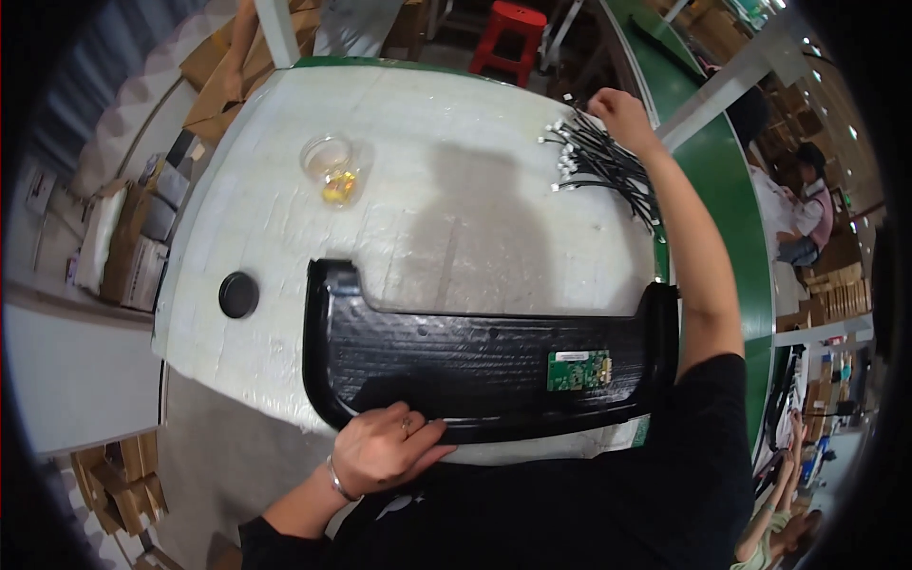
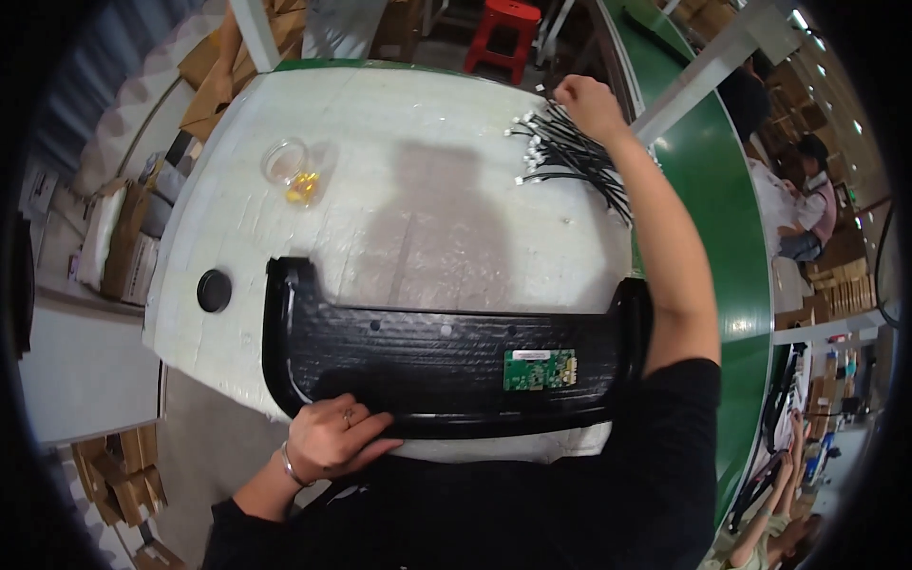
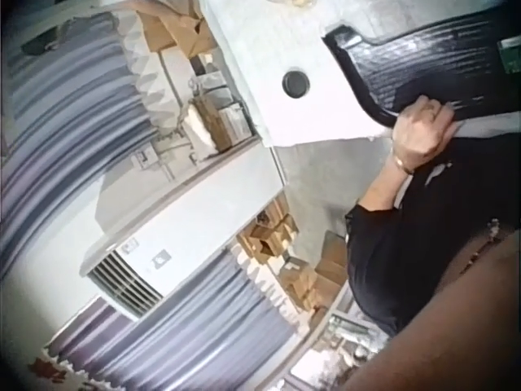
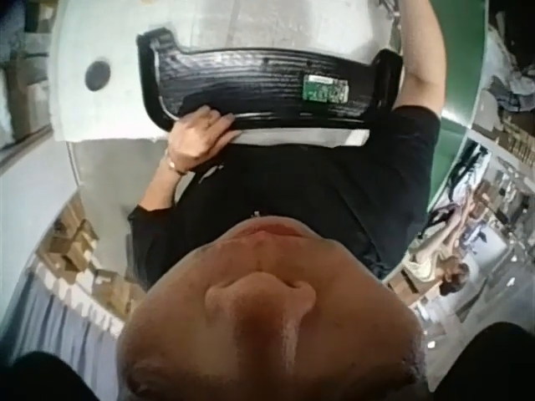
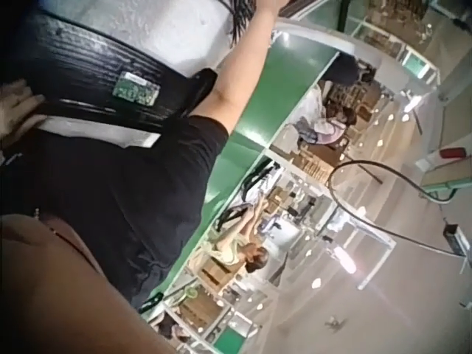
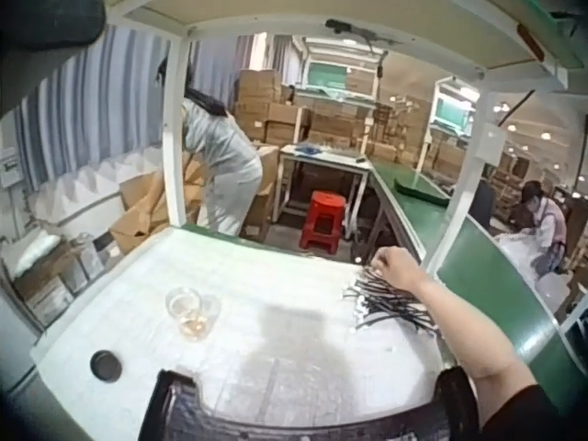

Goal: Connect the white connector wire to the green circuit board inside the plastic housing on the assembly line.

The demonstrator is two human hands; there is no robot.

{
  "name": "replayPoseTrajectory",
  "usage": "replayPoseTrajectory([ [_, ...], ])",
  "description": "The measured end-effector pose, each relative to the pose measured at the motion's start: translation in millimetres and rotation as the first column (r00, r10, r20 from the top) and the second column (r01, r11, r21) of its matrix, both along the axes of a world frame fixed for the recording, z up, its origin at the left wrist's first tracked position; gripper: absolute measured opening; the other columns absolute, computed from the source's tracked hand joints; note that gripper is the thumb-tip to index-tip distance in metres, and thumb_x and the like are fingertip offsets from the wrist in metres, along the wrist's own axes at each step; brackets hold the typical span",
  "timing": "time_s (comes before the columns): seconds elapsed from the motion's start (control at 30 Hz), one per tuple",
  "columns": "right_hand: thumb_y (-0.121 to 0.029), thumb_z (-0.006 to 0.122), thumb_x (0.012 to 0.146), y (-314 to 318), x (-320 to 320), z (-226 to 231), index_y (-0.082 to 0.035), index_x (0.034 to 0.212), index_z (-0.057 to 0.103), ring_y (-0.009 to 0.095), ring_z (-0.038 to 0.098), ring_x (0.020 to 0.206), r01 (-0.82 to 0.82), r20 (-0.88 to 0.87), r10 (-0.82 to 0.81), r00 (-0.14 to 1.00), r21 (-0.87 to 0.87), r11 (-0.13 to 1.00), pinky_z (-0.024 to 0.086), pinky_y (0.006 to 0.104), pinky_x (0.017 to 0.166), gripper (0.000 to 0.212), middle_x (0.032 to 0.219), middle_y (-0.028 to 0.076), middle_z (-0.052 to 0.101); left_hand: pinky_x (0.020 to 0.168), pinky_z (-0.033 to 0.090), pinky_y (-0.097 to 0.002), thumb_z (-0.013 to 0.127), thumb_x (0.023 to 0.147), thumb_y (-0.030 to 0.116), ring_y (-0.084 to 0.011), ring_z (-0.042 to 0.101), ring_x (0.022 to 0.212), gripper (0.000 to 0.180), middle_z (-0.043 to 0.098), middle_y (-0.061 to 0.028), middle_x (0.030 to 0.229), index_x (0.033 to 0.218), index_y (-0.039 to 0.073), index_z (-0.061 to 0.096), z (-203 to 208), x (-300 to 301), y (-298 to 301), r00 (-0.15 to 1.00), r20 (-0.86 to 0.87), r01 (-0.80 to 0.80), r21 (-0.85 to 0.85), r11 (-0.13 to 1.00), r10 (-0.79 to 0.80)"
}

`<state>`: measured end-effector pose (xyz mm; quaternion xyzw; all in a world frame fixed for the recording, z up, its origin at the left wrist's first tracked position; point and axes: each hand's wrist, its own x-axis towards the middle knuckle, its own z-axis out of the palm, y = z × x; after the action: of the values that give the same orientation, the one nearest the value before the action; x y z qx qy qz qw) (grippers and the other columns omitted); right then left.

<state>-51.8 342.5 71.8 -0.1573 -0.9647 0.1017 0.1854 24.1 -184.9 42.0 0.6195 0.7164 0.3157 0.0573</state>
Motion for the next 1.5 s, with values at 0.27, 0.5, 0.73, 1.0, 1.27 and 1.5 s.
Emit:
replayPoseTrajectory([
  [0.27,-0.024,0.059,0.083,-6,-9,-4,-0.013,0.094,0.071,0.036,0.064,0.089,0.087,0.013,-0.087,0.996,0.055,0.995,0.051,0.0437,0.083,0.019,0.089,0.017,0.067,0.048,0.046,-0.0266,0.076,0.071,0.025,-0.0167,0.054,0.058,0.024,0.054,-0.0018,0.063,0.084,0.006,0.066,2,8,-2,0.995,-0.057,-0.089,-0.022,0.996,0.088],
  [0.5,-0.03,0.06,0.082,6,-52,-52,-0.014,0.098,0.071,0.034,0.063,0.094,0.336,0.094,-0.352,0.931,0.151,0.929,0.05,0.0432,0.085,0.024,0.099,0.014,0.067,0.049,0.047,-0.0263,0.078,0.066,0.027,-0.0157,0.054,0.058,0.029,0.055,-0.0001,0.063,0.084,0.008,0.066,0,14,-2,0.989,-0.089,-0.123,-0.027,0.992,0.12],
  [0.73,-0.022,0.057,0.08,-25,-43,-23,-0.013,0.094,0.07,0.034,0.063,0.094,0.25,0.132,-0.241,0.962,-0.063,0.966,0.05,0.0426,0.083,0.021,0.094,0.015,0.067,0.049,0.048,-0.0264,0.079,0.063,0.027,-0.0156,0.057,0.058,0.028,0.054,0.0,0.06,0.082,0.01,0.069,2,17,-2,0.985,-0.081,-0.154,-0.057,0.986,0.15],
  [1.0,-0.018,0.055,0.079,-20,-22,-12,-0.013,0.087,0.07,0.035,0.064,0.088,0.16,0.071,-0.16,0.984,0.013,0.987,0.052,0.0438,0.079,0.018,0.092,0.017,0.067,0.049,0.048,-0.0266,0.078,0.066,0.028,-0.0156,0.056,0.059,0.029,0.055,0.0003,0.063,0.083,0.008,0.066,2,11,4,0.983,-0.133,-0.129,-0.039,0.991,0.123],
  [1.27,-0.029,0.065,0.076,-22,-66,-58,-0.015,0.093,0.072,0.033,0.053,0.107,0.272,0.122,-0.289,0.949,0.144,0.952,0.045,0.0391,0.094,0.023,0.106,0.012,0.063,0.048,0.046,-0.0253,0.078,0.065,0.031,-0.0142,0.055,0.057,0.03,0.054,0.0015,0.061,0.084,0.01,0.067,-1,11,-3,0.976,-0.135,-0.174,-0.032,0.984,0.168],
  [1.5,-0.017,0.066,0.077,-56,-13,9,-0.008,0.089,0.069,0.029,0.065,0.073,-0.08,0.037,0.082,0.996,-0.035,0.996,0.051,0.0388,0.068,0.015,0.081,0.011,0.068,0.047,0.046,-0.0255,0.078,0.066,0.031,-0.0148,0.054,0.056,0.03,0.053,0.0004,0.062,0.083,0.009,0.067,2,18,-6,0.986,-0.117,-0.126,-0.042,0.991,0.121],
])
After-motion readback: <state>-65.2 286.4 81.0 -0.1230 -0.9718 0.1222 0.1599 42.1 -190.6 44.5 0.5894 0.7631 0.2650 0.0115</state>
